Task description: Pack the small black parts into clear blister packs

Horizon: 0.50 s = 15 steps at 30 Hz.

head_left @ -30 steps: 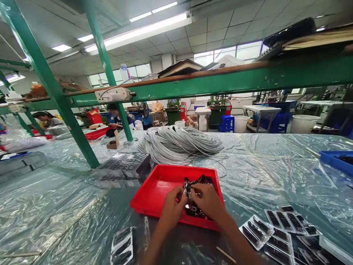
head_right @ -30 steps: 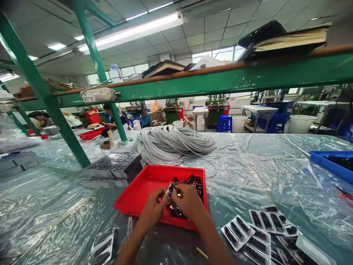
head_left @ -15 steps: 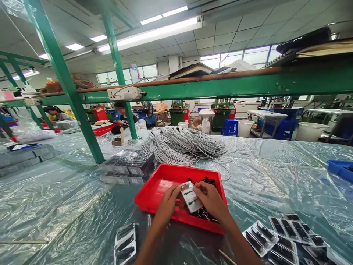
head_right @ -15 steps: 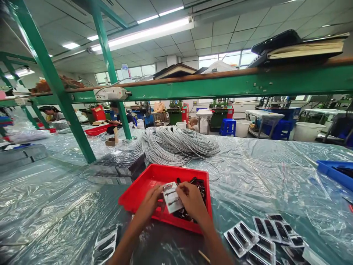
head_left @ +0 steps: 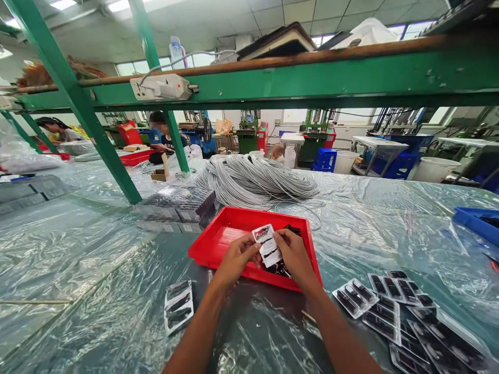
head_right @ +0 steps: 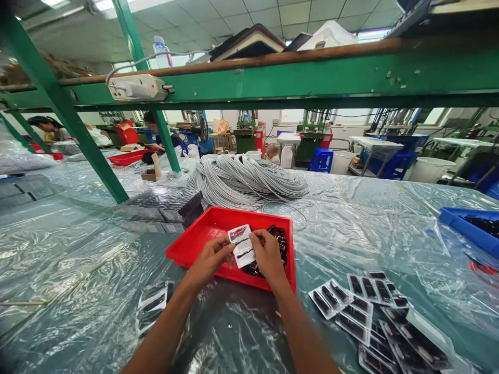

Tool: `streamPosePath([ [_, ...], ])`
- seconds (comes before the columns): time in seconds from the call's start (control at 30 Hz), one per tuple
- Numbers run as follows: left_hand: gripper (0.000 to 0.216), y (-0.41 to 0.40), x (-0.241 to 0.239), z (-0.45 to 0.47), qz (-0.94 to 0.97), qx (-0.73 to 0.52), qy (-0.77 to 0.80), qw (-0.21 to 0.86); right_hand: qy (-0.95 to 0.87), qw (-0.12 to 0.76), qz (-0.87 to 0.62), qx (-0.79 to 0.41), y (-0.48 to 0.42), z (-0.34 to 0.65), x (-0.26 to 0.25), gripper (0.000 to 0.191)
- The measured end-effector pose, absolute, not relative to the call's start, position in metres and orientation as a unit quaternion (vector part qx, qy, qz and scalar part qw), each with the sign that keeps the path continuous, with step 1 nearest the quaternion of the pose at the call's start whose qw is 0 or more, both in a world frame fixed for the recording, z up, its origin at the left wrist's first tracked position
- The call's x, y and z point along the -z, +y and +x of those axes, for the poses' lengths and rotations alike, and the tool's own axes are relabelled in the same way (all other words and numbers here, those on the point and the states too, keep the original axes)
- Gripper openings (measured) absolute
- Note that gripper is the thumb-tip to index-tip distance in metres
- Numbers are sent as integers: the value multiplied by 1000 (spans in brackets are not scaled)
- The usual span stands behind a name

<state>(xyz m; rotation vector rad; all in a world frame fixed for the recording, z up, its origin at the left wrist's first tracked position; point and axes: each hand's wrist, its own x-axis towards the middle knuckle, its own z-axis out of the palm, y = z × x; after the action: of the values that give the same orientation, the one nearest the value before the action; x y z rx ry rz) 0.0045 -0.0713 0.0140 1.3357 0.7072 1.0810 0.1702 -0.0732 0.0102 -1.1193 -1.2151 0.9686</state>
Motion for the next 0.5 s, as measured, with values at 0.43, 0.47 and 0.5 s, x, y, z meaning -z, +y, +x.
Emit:
streamPosePath([
  [0.43, 30, -76, -14, 21, 404, -546, 293, 673, -364, 625, -376, -579, -73, 152, 0, 39],
  [0.47, 28, -77, -13, 23, 397, -552, 294, 672, -372, 630, -378, -567, -73, 150, 2, 39],
  [0.5, 25, -77, -13, 25, 393, -557, 294, 670, -383, 634, -383, -552, -72, 147, 5, 39],
])
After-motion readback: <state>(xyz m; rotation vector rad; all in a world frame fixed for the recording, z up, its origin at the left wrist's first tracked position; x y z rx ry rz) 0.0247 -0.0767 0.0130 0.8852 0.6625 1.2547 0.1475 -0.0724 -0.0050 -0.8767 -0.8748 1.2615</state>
